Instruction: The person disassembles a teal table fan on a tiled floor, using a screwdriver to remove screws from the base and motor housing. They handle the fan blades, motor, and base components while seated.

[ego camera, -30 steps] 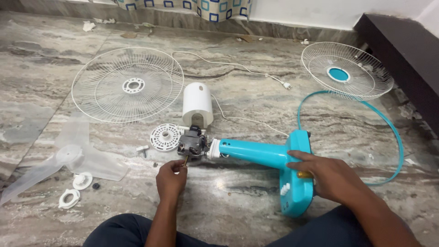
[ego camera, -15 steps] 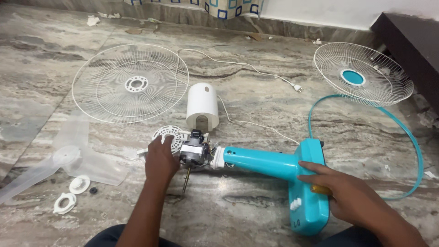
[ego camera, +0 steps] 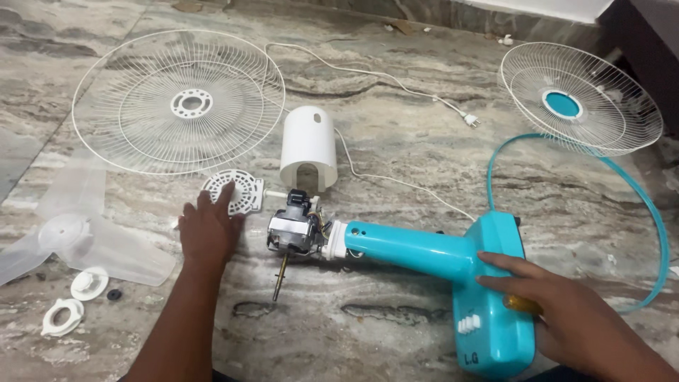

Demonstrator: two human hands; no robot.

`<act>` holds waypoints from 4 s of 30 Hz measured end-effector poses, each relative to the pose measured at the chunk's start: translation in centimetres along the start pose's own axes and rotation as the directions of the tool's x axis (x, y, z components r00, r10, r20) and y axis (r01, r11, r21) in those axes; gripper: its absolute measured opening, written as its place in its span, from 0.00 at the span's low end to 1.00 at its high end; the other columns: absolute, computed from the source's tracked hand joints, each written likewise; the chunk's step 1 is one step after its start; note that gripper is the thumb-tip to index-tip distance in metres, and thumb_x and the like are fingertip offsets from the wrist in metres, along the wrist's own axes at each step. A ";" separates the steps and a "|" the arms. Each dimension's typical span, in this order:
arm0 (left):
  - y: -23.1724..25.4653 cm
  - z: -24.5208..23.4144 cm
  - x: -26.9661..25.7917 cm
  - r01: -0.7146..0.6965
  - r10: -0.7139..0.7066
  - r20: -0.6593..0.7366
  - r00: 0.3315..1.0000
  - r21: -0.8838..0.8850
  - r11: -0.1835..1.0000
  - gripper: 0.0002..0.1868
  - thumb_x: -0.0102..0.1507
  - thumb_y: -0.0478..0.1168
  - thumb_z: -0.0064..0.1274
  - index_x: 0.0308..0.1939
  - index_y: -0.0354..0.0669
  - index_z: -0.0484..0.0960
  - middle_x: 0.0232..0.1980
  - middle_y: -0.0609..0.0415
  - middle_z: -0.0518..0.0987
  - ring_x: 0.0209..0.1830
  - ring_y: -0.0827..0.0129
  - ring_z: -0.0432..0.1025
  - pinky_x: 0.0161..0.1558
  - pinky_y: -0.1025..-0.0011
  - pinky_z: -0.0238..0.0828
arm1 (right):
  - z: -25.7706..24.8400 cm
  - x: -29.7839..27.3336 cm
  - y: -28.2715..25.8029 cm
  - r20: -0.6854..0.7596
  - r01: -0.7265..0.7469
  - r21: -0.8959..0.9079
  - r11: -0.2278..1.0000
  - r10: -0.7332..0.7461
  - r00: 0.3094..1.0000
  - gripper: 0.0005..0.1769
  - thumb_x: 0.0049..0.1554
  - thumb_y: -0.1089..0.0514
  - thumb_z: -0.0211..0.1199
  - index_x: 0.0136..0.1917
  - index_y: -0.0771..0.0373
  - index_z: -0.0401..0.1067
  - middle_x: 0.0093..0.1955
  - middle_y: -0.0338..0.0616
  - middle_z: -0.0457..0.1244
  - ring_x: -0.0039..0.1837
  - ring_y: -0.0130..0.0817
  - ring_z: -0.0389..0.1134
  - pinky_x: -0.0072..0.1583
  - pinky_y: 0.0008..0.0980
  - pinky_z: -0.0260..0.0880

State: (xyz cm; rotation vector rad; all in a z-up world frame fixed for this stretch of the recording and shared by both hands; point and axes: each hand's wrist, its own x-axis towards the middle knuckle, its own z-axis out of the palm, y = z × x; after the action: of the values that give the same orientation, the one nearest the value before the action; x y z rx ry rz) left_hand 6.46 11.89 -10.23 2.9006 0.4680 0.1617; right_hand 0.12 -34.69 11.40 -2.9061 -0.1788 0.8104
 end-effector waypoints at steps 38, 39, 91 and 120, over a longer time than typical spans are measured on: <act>-6.8 0.6 10.5 -0.059 0.036 -0.401 0.916 -0.045 0.997 0.49 0.50 0.47 0.67 0.73 0.36 0.67 0.64 0.40 0.76 0.66 0.41 0.64 0.54 0.39 0.65 | 9.7 8.8 14.6 0.363 0.247 -0.276 0.929 -0.138 0.922 0.37 0.60 0.36 0.56 0.81 0.32 0.53 0.86 0.32 0.28 0.88 0.37 0.29 0.82 0.48 0.41; -6.5 0.1 10.6 -0.020 0.003 -0.358 0.934 -0.045 0.999 0.49 0.50 0.49 0.68 0.73 0.37 0.67 0.63 0.39 0.75 0.65 0.41 0.64 0.54 0.39 0.65 | 9.9 8.9 14.9 0.365 0.238 -0.305 0.922 -0.118 0.924 0.36 0.62 0.35 0.55 0.81 0.32 0.53 0.85 0.32 0.27 0.88 0.37 0.29 0.83 0.47 0.41; 4.5 -4.6 2.0 -0.405 0.257 -0.605 0.754 -0.118 0.907 0.40 0.59 0.33 0.60 0.75 0.40 0.62 0.66 0.29 0.70 0.64 0.38 0.68 0.62 0.50 0.69 | 6.1 5.1 5.6 0.370 0.079 -0.376 0.923 0.071 0.926 0.37 0.62 0.45 0.58 0.81 0.24 0.50 0.89 0.23 0.24 0.87 0.34 0.38 0.80 0.35 0.54; 6.7 -6.3 -2.1 -0.224 0.172 -0.162 0.972 -0.404 0.887 0.33 0.57 0.43 0.64 0.65 0.45 0.73 0.65 0.41 0.73 0.65 0.46 0.68 0.62 0.53 0.66 | 2.9 2.0 2.4 0.172 0.071 -0.307 0.949 -0.018 0.985 0.47 0.50 0.60 0.70 0.78 0.31 0.58 0.86 0.15 0.34 0.76 0.25 0.63 0.76 0.44 0.59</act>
State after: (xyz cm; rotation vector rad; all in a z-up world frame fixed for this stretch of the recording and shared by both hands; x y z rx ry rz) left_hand 5.64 6.09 -2.80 2.5120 0.1272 0.4182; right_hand 0.50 -36.51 7.55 -3.1053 -0.4236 1.1118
